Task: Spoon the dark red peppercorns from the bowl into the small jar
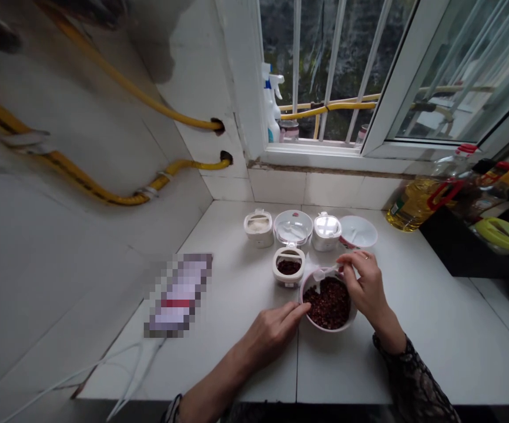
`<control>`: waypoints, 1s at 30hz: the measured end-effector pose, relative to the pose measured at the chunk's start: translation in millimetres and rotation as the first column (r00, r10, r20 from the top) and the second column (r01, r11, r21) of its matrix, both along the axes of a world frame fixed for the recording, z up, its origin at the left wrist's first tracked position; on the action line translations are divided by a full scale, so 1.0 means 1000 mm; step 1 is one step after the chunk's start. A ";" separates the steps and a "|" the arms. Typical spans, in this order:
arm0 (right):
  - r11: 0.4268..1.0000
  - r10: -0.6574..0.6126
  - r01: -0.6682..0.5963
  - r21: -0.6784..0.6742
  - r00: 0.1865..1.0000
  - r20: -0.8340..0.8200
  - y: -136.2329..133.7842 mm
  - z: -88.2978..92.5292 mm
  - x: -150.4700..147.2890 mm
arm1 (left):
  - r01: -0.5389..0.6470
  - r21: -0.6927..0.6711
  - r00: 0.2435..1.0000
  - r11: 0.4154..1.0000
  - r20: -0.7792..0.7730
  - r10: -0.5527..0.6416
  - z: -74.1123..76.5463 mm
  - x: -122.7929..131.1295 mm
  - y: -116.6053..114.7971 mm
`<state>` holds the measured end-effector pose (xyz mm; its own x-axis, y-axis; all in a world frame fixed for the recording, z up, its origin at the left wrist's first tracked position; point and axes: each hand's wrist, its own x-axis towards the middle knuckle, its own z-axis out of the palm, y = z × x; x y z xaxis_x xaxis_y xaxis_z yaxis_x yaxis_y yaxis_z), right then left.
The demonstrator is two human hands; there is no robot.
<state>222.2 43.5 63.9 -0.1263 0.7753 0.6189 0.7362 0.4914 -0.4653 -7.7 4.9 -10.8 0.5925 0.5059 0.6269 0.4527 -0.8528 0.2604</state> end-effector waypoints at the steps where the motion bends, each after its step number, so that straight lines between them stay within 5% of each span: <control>1: 1.000 0.007 -0.006 -0.018 0.998 0.059 0.000 -0.003 0.001 | 0.000 -0.002 1.000 1.000 -0.002 0.000 0.000 0.000 0.000; 7: 0.986 0.110 -0.085 -0.143 0.979 0.171 -0.002 -0.015 -0.009 | 0.009 -0.037 1.000 0.999 -0.015 -0.009 -0.002 -0.002 -0.001; 19: 0.949 -0.082 0.008 -0.317 0.972 -0.222 -0.001 -0.006 -0.002 | 0.018 -0.025 1.000 1.000 0.001 -0.018 -0.001 -0.001 0.000; 30: 0.835 -0.192 -0.149 -0.530 0.823 -0.535 0.002 -0.008 -0.001 | 0.016 -0.030 1.000 0.999 -0.005 -0.016 -0.005 -0.001 0.000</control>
